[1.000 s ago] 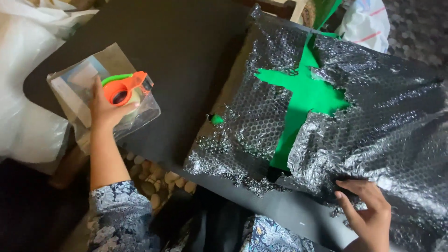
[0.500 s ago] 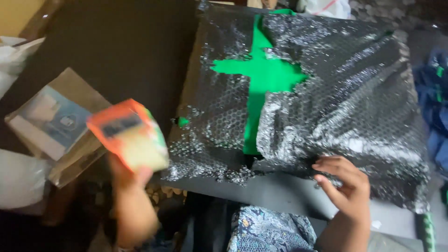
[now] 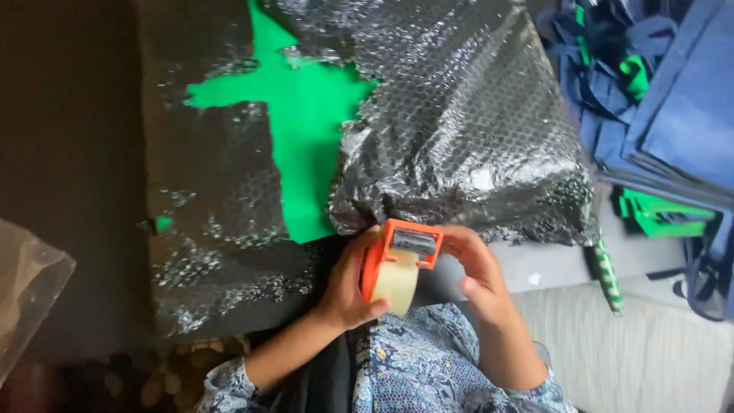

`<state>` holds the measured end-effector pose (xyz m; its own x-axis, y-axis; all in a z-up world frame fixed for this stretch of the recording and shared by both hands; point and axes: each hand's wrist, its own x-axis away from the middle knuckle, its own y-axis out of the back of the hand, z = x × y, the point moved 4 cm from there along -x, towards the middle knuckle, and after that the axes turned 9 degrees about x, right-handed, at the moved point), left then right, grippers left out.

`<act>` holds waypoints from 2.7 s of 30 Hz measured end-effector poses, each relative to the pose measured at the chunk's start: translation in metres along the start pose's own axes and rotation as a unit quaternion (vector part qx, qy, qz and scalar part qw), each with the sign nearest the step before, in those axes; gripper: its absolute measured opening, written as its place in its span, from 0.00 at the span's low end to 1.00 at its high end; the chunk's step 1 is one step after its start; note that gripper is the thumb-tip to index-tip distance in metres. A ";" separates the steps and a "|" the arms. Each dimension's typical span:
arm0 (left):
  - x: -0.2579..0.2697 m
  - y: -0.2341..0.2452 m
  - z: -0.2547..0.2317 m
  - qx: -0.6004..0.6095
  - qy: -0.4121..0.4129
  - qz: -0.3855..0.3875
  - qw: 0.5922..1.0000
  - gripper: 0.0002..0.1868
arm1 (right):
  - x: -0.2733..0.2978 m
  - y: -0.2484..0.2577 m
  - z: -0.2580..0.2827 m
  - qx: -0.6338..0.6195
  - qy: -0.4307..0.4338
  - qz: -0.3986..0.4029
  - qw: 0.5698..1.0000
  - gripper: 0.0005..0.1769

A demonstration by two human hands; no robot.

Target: Wrapping a green fabric item in black bubble wrap and securing the package with clear tape using a handheld dispenser.

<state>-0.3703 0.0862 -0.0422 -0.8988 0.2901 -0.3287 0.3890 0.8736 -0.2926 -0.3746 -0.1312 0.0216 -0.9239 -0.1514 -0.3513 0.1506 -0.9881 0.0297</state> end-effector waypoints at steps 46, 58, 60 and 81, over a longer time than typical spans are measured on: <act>0.012 -0.024 -0.032 -0.309 -0.038 0.071 0.947 0.49 | -0.010 -0.010 0.057 0.460 0.178 -0.151 0.857 0.08; 0.010 -0.046 -0.042 -0.311 -0.117 0.130 0.934 0.24 | 0.010 -0.003 0.047 0.524 0.176 -0.143 0.821 0.08; 0.006 -0.050 -0.047 -0.313 -0.129 0.128 0.932 0.28 | 0.009 -0.001 0.049 0.531 0.143 -0.141 0.823 0.07; 0.020 -0.041 -0.089 -0.253 -0.080 0.289 0.920 0.32 | 0.019 0.027 0.106 0.226 -0.021 -0.025 0.974 0.12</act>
<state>-0.4223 0.0905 0.0428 -0.5140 0.7376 -0.4379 0.6126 0.6730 0.4145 -0.4250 -0.1630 0.1146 -0.9410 -0.0946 -0.3248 -0.0558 -0.9035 0.4249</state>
